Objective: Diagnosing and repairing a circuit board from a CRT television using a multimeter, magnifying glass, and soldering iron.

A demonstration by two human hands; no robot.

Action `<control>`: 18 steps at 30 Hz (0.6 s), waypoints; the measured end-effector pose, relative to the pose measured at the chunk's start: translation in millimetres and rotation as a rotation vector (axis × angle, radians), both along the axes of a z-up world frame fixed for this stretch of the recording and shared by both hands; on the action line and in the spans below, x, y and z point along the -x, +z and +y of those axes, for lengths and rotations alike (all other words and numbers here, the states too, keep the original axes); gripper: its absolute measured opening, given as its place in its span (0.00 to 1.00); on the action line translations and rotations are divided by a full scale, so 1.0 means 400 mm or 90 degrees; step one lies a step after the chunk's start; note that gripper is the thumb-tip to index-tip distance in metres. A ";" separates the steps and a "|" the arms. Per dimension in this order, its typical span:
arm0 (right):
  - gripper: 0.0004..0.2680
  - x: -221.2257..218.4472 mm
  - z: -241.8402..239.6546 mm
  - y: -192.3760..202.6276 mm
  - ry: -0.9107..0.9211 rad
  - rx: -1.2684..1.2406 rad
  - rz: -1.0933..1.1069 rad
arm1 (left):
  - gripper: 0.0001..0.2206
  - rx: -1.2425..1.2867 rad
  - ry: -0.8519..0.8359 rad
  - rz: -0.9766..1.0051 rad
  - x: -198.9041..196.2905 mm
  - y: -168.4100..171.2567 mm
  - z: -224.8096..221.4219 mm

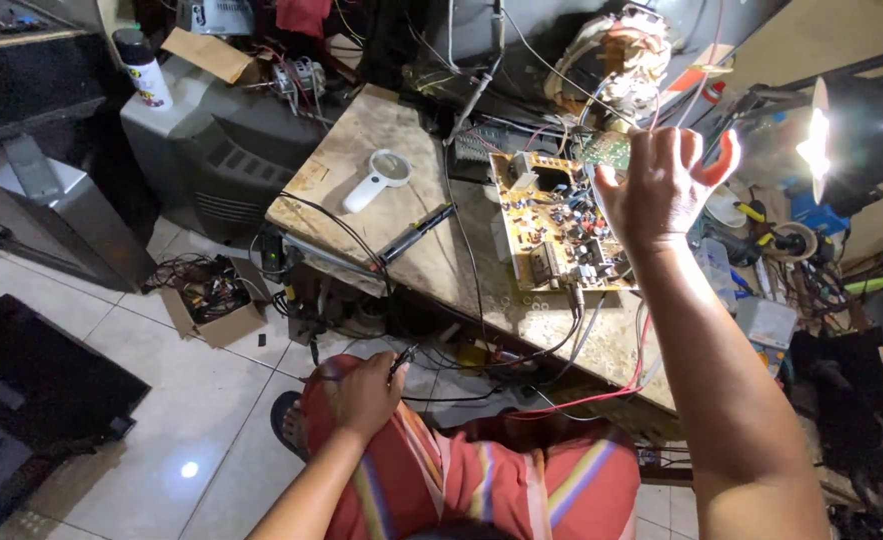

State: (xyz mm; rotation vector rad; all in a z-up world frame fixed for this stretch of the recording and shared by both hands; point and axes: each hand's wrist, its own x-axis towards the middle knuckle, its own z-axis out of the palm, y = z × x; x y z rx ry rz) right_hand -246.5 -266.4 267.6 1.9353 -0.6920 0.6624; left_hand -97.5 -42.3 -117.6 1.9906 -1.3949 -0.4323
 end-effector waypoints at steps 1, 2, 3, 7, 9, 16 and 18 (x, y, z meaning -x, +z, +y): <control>0.20 -0.001 0.008 0.005 0.015 -0.002 0.003 | 0.16 0.012 0.001 -0.003 -0.001 0.003 0.001; 0.20 -0.002 0.016 0.010 0.030 -0.004 0.007 | 0.16 0.024 0.003 -0.006 -0.002 0.007 0.001; 0.20 0.001 0.008 0.008 0.032 -0.003 0.007 | 0.16 0.025 0.005 -0.006 -0.002 0.003 0.000; 0.19 0.052 -0.122 -0.062 0.046 0.009 0.005 | 0.16 0.035 0.012 0.005 -0.005 0.001 -0.001; 0.19 0.052 -0.115 -0.057 0.032 -0.014 -0.003 | 0.17 0.029 0.018 0.011 -0.006 0.015 0.003; 0.24 0.150 -0.290 -0.157 0.100 -0.065 -0.014 | 0.19 -0.057 0.074 0.019 0.025 0.047 0.009; 0.28 0.162 -0.348 -0.199 0.185 -0.129 -0.053 | 0.21 -0.102 0.168 0.016 0.032 0.055 0.020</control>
